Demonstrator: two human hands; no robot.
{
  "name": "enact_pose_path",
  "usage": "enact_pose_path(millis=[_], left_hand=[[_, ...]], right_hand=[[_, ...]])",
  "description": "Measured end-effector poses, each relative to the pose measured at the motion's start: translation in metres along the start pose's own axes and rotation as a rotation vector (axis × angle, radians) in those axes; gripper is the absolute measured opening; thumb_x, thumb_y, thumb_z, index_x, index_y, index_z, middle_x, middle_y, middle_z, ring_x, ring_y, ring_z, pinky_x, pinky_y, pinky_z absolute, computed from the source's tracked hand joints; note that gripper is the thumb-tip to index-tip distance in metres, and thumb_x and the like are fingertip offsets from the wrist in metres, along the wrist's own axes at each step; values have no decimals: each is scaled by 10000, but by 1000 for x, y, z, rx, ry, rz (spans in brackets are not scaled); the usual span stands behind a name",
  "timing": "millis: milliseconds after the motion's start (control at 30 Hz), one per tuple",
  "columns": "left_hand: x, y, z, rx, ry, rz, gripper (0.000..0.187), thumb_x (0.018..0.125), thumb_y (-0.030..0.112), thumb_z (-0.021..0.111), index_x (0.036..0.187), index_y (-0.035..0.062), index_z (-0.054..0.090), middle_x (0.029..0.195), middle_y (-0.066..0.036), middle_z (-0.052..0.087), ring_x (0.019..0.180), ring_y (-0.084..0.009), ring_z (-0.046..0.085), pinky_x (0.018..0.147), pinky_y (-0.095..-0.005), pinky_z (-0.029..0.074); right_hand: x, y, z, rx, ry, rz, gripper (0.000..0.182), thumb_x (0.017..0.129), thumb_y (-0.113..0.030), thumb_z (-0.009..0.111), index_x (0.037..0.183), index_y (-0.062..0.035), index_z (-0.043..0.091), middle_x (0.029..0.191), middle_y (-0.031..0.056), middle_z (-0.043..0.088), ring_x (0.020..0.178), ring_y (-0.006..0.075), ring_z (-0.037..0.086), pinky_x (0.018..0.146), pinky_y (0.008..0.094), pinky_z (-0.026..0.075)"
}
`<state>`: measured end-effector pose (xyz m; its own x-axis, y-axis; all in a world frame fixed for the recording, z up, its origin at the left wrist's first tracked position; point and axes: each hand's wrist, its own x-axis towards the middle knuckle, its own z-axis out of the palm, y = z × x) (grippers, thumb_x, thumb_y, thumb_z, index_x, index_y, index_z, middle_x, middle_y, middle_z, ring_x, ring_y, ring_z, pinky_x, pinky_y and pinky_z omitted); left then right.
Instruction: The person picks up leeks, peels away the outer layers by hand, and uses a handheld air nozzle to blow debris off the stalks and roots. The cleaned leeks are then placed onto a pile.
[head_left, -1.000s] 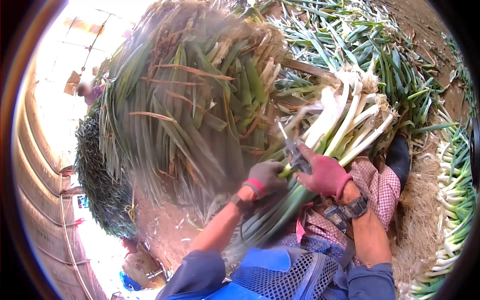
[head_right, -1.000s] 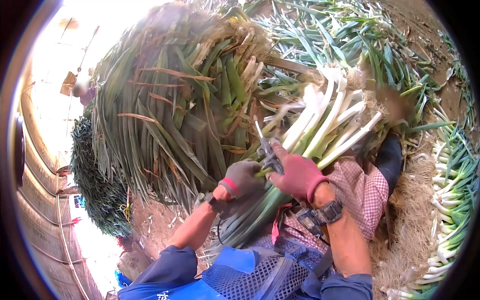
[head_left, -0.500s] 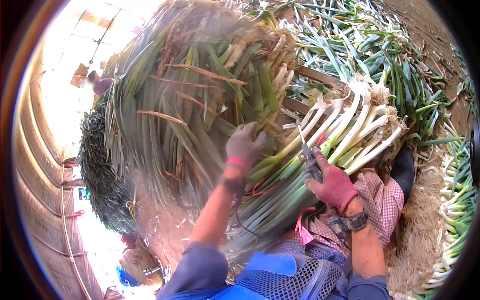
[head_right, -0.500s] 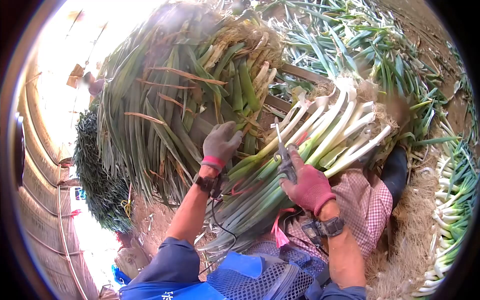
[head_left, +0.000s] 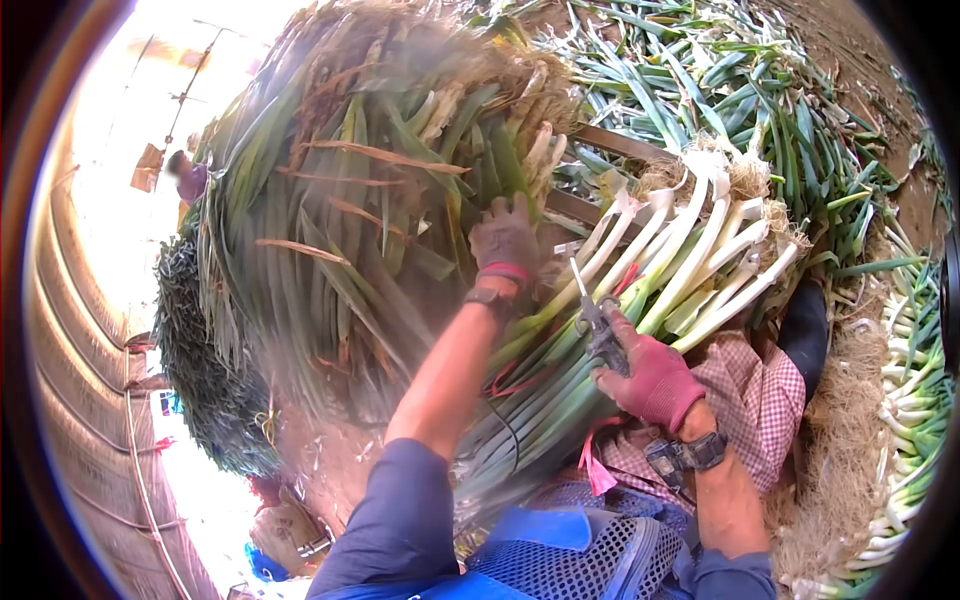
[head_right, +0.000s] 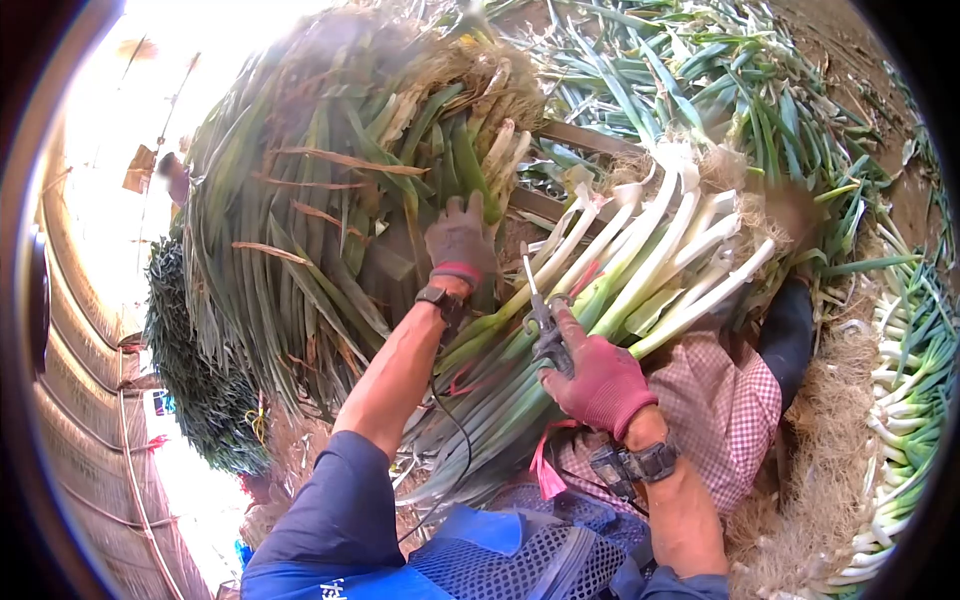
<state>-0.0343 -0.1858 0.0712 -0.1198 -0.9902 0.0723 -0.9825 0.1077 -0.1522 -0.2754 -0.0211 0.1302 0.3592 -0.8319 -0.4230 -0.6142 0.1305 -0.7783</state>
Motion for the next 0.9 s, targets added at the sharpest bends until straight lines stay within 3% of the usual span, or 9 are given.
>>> enact_pose_path(millis=[133, 333, 400, 500, 533, 633, 800, 867, 900], left_hand=[[49, -1, 17, 84, 83, 94, 639, 835, 334, 765, 1407, 166, 534, 1284, -162, 594, 990, -346, 706, 812, -489, 578], [78, 25, 38, 217, -123, 12, 704, 848, 408, 792, 1404, 79, 513, 1360, -165, 575, 1074, -349, 721, 836, -495, 595], [81, 35, 18, 3, -204, -168, 496, 901, 230, 692, 1359, 91, 562, 1310, -153, 645, 1029, -345, 753, 797, -535, 594], [98, 28, 36, 22, -188, -223, 435, 895, 259, 709, 1298, 101, 665, 1225, -155, 728, 1064, -351, 754, 845, -517, 602], [101, 26, 30, 22, -189, -217, 435, 895, 259, 709, 1298, 101, 665, 1225, -155, 728, 1064, -351, 754, 845, -517, 602], [108, 31, 4, -4, -397, -183, 273, 849, 287, 728, 1062, 147, 825, 1121, -135, 783, 1064, -317, 756, 861, -439, 607], [77, 56, 3, 63, -500, 24, 292, 841, 264, 713, 1068, 114, 819, 1085, -150, 786, 1007, -331, 767, 821, -448, 605], [69, 54, 18, 119, -469, 35, 420, 808, 393, 754, 1130, 127, 804, 1071, -164, 787, 993, -343, 767, 841, -455, 598], [69, 47, 24, 195, -443, 80, 432, 820, 381, 741, 1149, 106, 783, 1098, -173, 778, 1024, -350, 759, 866, -478, 589]], right_hand=[[-4, 9, 1, 22, 30, -6, 900, 880, -412, 728, 1630, -125, 323, 1083, 313, 687, 1017, 492, 682, 912, 529, 542], [-18, 11, -2, 18, 7, 30, 894, 873, -413, 737, 1623, -130, 341, 1075, 318, 684, 1012, 486, 686, 913, 527, 548], [-24, 10, -3, -13, -46, 60, 899, 868, -415, 741, 1623, -134, 342, 1076, 318, 684, 1014, 492, 684, 913, 530, 551], [-34, 20, 2, 22, -22, 43, 899, 864, -416, 743, 1625, -151, 345, 1097, 315, 681, 1019, 499, 680, 918, 539, 549], [-39, 22, 4, 34, -15, 34, 897, 865, -417, 743, 1626, -156, 346, 1111, 314, 679, 1024, 499, 679, 921, 542, 548], [-50, 28, 3, 39, 18, 34, 888, 866, -420, 739, 1624, -165, 352, 1148, 300, 671, 1025, 503, 675, 927, 548, 543], [-61, 36, -2, 79, 21, 80, 892, 861, -431, 747, 1623, -181, 357, 1123, 275, 673, 1000, 490, 682, 914, 548, 547], [-64, 39, -2, 55, -8, 104, 903, 854, -450, 756, 1624, -193, 360, 1102, 255, 672, 995, 476, 685, 912, 546, 547], [-64, 44, 0, 57, -12, 107, 903, 854, -450, 756, 1624, -193, 360, 1102, 255, 672, 995, 476, 685, 912, 546, 547]])
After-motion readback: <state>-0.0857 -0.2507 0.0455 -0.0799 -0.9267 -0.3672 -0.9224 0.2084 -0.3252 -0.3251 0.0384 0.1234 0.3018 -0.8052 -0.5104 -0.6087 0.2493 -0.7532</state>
